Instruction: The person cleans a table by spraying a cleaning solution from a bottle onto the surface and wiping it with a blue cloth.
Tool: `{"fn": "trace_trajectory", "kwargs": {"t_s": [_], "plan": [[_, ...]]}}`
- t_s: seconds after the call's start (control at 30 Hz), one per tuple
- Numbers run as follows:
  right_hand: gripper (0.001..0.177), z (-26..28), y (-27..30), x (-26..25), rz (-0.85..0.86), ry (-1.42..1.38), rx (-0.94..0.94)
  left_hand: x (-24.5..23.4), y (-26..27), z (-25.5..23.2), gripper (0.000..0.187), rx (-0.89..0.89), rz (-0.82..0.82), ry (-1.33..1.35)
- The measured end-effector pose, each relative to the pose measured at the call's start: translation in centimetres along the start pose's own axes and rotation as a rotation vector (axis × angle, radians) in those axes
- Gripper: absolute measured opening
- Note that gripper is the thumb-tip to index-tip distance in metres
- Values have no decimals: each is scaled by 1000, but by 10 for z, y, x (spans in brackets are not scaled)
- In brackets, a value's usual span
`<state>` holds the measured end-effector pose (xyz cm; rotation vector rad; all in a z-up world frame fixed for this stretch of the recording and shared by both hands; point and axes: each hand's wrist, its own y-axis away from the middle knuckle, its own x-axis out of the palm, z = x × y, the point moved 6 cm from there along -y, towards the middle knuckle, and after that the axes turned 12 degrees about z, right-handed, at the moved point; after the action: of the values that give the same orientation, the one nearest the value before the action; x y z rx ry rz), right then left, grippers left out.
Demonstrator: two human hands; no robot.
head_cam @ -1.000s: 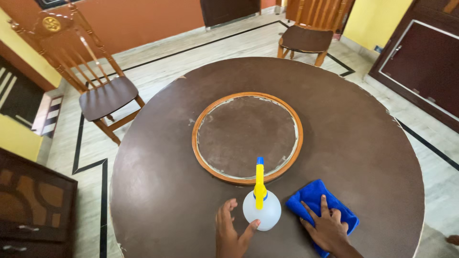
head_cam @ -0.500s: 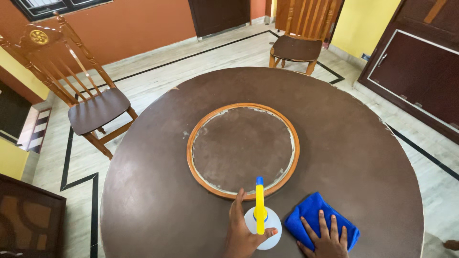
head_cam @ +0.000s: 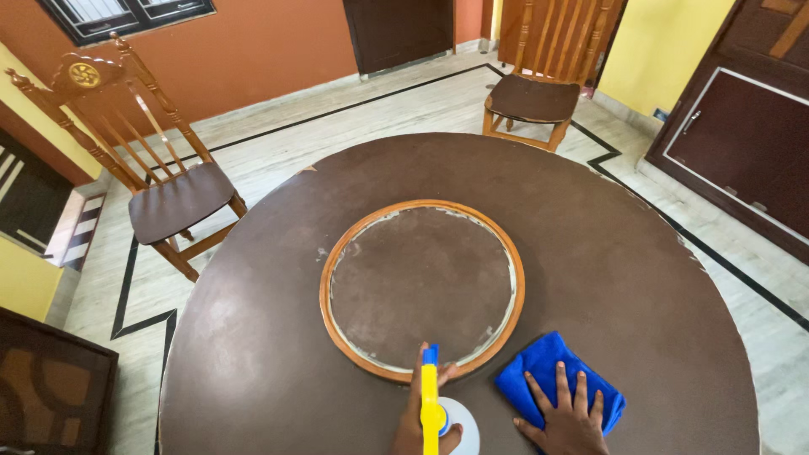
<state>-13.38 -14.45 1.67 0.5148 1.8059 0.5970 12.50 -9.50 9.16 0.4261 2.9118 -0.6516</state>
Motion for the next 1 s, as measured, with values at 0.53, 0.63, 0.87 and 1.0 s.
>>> {"fn": "trace_trajectory", "kwargs": {"t_s": [0.53, 0.63, 0.87, 1.0], "plan": [[97, 1, -29, 20, -267, 89, 109, -52, -46, -41, 87, -429, -119, 12], [97, 2, -41, 30, -255, 110, 161, -61, -46, -22, 74, -750, -134, 168], [96, -1, -51, 50, -1162, -83, 86, -85, -34, 12, 68, -916, -152, 103], [85, 2, -53, 53, -1229, 15, 159, -94, -28, 25, 72, -832, -99, 178]]}}
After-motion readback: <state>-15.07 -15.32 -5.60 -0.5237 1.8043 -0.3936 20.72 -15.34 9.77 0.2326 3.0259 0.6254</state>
